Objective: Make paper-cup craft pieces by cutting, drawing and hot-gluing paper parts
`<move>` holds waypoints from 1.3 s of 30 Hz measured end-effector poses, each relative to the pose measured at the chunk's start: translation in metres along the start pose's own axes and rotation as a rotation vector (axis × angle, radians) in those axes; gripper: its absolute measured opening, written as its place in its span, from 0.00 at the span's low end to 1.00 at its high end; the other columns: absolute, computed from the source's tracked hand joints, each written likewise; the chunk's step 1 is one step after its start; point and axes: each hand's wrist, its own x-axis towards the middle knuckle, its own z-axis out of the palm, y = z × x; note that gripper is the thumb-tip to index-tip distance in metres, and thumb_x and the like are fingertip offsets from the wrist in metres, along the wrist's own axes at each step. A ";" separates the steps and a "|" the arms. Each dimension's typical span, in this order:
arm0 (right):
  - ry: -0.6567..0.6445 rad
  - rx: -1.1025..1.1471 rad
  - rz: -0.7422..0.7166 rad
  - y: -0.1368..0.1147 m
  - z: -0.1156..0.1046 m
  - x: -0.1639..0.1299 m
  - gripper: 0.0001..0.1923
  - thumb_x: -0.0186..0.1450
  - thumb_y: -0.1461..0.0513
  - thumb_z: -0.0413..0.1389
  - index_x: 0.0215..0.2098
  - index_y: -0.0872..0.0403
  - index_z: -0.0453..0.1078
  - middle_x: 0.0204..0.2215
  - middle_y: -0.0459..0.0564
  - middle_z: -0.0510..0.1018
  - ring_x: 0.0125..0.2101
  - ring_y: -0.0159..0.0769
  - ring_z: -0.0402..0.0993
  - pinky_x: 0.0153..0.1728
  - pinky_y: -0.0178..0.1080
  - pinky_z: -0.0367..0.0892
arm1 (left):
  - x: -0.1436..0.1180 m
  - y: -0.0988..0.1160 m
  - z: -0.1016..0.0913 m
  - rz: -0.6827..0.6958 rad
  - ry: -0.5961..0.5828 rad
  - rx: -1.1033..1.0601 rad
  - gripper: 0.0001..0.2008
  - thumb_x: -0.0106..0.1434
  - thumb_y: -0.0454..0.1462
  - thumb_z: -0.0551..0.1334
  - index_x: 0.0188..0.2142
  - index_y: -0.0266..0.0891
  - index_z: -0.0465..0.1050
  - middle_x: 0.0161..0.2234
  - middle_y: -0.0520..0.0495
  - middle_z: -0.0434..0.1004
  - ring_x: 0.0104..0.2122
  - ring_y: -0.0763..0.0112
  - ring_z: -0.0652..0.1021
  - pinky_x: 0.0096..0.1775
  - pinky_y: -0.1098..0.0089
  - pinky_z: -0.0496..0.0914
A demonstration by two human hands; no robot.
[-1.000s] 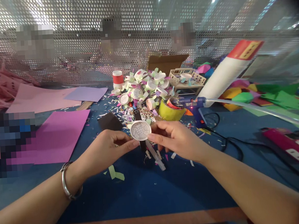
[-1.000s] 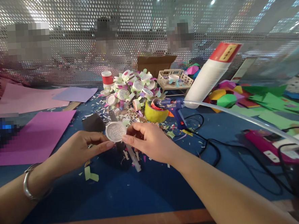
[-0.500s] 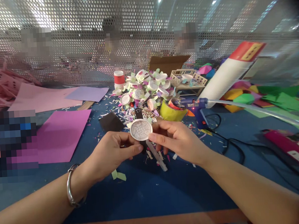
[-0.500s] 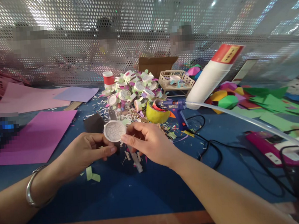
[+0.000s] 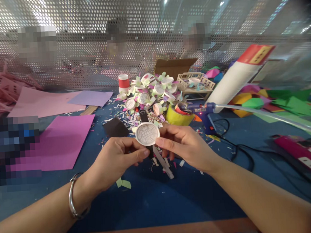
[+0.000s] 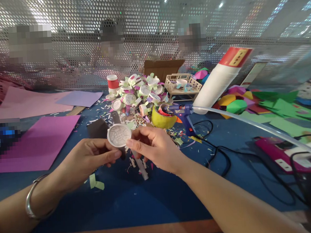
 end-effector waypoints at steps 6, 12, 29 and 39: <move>0.033 -0.028 0.018 0.001 -0.002 -0.001 0.16 0.66 0.51 0.61 0.43 0.55 0.73 0.29 0.46 0.75 0.25 0.30 0.73 0.21 0.31 0.68 | 0.002 0.001 -0.003 0.042 0.056 -0.060 0.09 0.64 0.42 0.68 0.31 0.39 0.76 0.27 0.53 0.75 0.28 0.76 0.72 0.32 0.74 0.68; 0.055 -0.197 -0.033 0.003 -0.005 -0.002 0.15 0.69 0.51 0.58 0.42 0.55 0.73 0.29 0.46 0.76 0.26 0.29 0.71 0.25 0.33 0.67 | 0.017 0.013 -0.009 0.008 0.154 -0.138 0.10 0.64 0.41 0.67 0.30 0.38 0.73 0.27 0.52 0.76 0.28 0.75 0.74 0.33 0.73 0.69; 0.042 -0.553 -0.341 0.006 -0.011 -0.004 0.08 0.70 0.61 0.55 0.38 0.57 0.73 0.34 0.48 0.75 0.29 0.29 0.69 0.32 0.34 0.64 | 0.211 0.097 -0.013 0.062 0.185 -0.110 0.03 0.68 0.34 0.60 0.36 0.35 0.70 0.25 0.51 0.78 0.25 0.76 0.69 0.32 0.71 0.61; 0.002 -0.592 -0.365 0.005 -0.007 -0.004 0.09 0.70 0.61 0.54 0.37 0.56 0.74 0.32 0.48 0.75 0.29 0.30 0.69 0.32 0.35 0.63 | 0.127 0.066 -0.049 0.145 0.273 -0.028 0.03 0.67 0.32 0.62 0.36 0.36 0.74 0.28 0.49 0.75 0.23 0.79 0.68 0.29 0.71 0.59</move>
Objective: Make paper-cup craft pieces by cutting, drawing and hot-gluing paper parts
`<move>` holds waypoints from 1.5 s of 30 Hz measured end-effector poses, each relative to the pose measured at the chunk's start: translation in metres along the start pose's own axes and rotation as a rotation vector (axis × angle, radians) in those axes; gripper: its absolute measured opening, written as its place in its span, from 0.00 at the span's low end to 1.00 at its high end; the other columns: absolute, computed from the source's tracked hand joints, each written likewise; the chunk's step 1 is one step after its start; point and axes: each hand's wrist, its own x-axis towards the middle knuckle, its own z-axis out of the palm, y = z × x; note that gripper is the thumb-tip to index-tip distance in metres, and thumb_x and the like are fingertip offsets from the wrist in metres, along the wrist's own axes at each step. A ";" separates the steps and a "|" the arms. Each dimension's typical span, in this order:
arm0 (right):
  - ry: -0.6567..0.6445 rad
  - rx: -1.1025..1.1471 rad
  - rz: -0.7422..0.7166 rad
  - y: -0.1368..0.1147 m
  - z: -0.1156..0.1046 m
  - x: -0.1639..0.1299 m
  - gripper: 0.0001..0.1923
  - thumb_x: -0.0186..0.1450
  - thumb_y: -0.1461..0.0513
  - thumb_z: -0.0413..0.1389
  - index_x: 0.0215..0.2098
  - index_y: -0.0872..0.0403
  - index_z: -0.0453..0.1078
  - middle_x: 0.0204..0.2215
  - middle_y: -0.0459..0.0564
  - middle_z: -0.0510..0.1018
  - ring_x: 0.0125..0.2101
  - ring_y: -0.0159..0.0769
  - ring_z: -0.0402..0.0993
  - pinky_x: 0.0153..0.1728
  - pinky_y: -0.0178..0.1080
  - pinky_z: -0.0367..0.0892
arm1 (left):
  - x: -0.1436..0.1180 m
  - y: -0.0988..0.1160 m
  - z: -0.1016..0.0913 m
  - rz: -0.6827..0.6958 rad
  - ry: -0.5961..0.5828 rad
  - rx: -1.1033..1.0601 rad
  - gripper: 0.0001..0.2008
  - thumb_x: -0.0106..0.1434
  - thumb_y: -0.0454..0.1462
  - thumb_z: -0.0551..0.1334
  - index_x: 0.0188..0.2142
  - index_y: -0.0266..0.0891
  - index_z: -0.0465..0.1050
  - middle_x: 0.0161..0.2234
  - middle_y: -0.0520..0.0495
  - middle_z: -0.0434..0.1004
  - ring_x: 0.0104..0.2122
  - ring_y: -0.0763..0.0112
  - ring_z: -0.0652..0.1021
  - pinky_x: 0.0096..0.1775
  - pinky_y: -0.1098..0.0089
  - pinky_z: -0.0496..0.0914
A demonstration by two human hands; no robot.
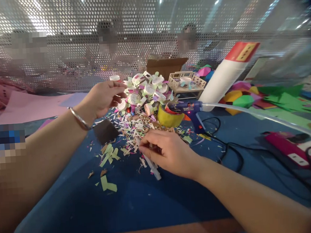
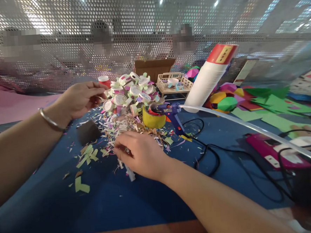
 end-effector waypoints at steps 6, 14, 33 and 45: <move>-0.018 -0.023 0.013 -0.005 0.002 0.000 0.10 0.70 0.61 0.54 0.34 0.55 0.73 0.30 0.47 0.74 0.27 0.30 0.68 0.30 0.35 0.62 | -0.057 -0.018 -0.036 0.011 0.164 0.059 0.05 0.65 0.37 0.64 0.33 0.38 0.72 0.31 0.50 0.73 0.26 0.78 0.69 0.29 0.70 0.60; -0.002 -0.062 0.038 -0.003 0.003 0.001 0.11 0.71 0.60 0.54 0.33 0.56 0.73 0.29 0.47 0.74 0.27 0.29 0.67 0.29 0.35 0.60 | -0.086 -0.049 -0.065 0.059 0.176 0.475 0.12 0.57 0.43 0.70 0.37 0.39 0.78 0.38 0.45 0.78 0.34 0.66 0.73 0.40 0.63 0.66; 0.070 -0.203 0.088 0.006 -0.002 0.001 0.10 0.69 0.60 0.56 0.31 0.54 0.74 0.26 0.46 0.75 0.23 0.28 0.65 0.26 0.36 0.60 | -0.081 -0.080 -0.071 0.147 0.062 1.002 0.45 0.49 0.56 0.71 0.62 0.42 0.64 0.54 0.36 0.65 0.55 0.44 0.68 0.57 0.48 0.64; 0.071 -0.241 0.085 0.008 -0.002 0.000 0.10 0.68 0.59 0.56 0.31 0.54 0.73 0.25 0.47 0.75 0.23 0.30 0.66 0.25 0.37 0.58 | -0.077 -0.078 -0.102 0.072 0.245 0.539 0.27 0.50 0.42 0.70 0.50 0.39 0.72 0.42 0.43 0.77 0.39 0.61 0.77 0.41 0.61 0.73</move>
